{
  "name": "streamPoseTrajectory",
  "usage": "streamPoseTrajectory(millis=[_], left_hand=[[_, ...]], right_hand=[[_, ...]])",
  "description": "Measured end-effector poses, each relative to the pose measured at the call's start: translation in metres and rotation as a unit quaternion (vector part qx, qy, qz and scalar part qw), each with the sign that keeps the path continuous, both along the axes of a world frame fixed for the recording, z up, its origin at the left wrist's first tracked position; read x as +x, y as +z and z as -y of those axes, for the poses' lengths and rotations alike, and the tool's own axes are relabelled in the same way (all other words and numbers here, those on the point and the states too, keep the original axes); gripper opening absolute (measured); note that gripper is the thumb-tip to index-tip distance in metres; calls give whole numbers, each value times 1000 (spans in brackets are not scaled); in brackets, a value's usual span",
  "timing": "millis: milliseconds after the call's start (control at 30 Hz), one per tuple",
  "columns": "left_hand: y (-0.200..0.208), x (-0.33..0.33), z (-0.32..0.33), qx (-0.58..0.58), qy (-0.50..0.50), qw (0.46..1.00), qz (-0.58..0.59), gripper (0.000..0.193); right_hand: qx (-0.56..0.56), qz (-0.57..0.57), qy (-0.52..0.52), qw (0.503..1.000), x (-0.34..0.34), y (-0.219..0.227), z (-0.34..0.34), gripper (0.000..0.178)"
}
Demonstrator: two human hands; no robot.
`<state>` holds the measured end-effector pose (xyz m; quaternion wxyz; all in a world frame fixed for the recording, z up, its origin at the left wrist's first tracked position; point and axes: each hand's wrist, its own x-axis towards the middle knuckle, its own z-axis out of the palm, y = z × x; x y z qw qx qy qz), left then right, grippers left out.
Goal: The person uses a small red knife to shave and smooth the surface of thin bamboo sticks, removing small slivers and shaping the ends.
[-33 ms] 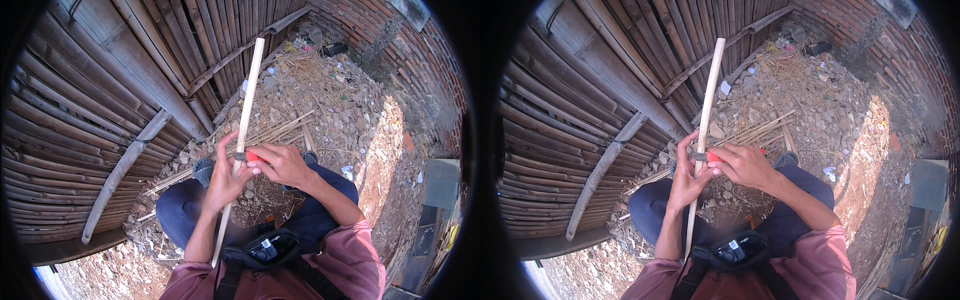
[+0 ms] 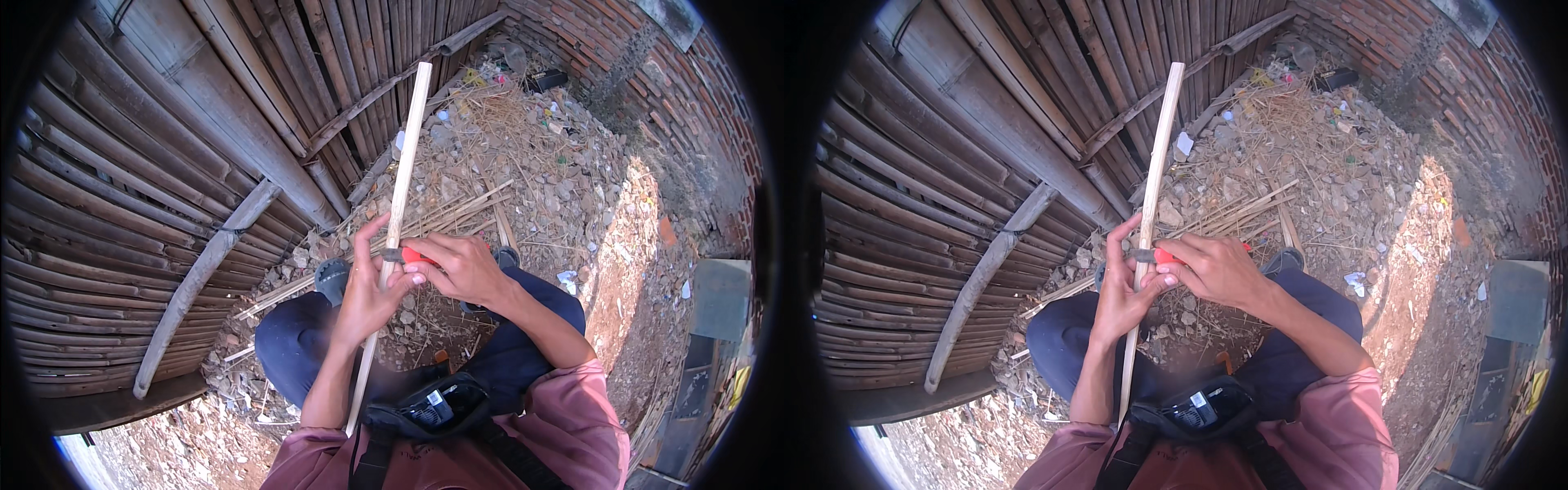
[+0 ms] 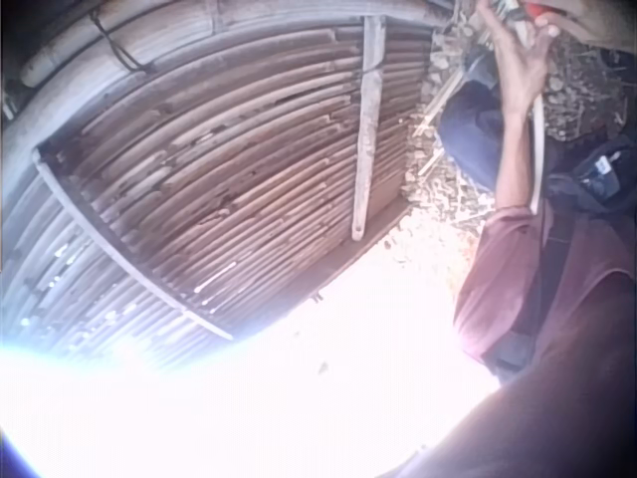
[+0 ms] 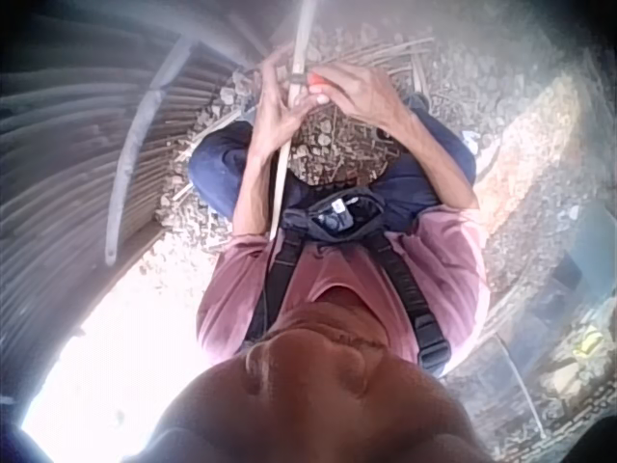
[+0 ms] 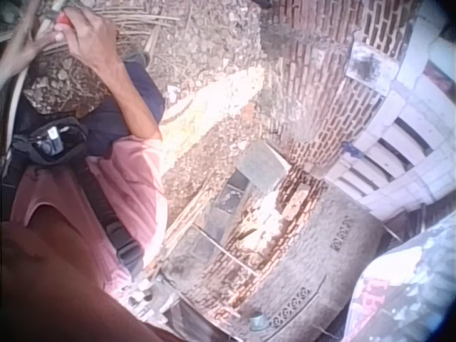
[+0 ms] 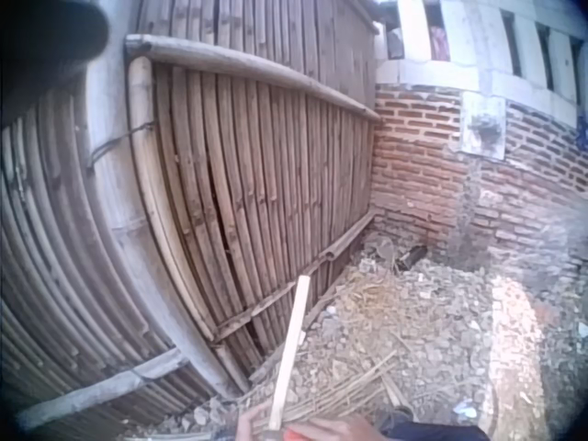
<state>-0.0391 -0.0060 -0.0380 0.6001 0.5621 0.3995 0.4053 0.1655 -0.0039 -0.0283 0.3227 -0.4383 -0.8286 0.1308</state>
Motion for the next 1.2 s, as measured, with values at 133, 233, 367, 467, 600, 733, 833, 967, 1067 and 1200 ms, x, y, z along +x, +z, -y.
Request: streamPoseTrajectory(millis=[133,233,367,467,600,733,833,967,1067,1200], left_hand=[[-7,5,0,13,16,1000,7,91],[-7,6,-1,5,14,999,31,90],[-6,7,-1,-5,13,998,57,89],[-5,7,0,-10,17,997,78,88],[-5,7,-1,-10,21,997,69,88],[-3,9,-1,-8,35,997,74,84],[-1,7,0,-13,42,999,22,71],[-12,6,-3,-31,20,999,18,52],[-9,6,-2,-33,26,999,0,45],[-11,4,-2,-59,15,998,2,39]], right_hand=[[-5,-6,-15,1000,3,-4,0,37],[-15,-2,-23,1000,4,-4,0,36],[-18,-6,-18,1000,2,-3,1,35],[-19,-10,-14,1000,1,-3,1,35],[-20,-15,-8,1000,3,-3,0,35],[-21,-24,-7,999,2,-2,-1,35],[-17,-24,-19,999,1,-2,0,34],[-31,-24,-26,999,-1,2,2,32],[-36,-33,-30,998,-2,2,2,28],[-45,-31,-34,998,-2,1,2,25]])
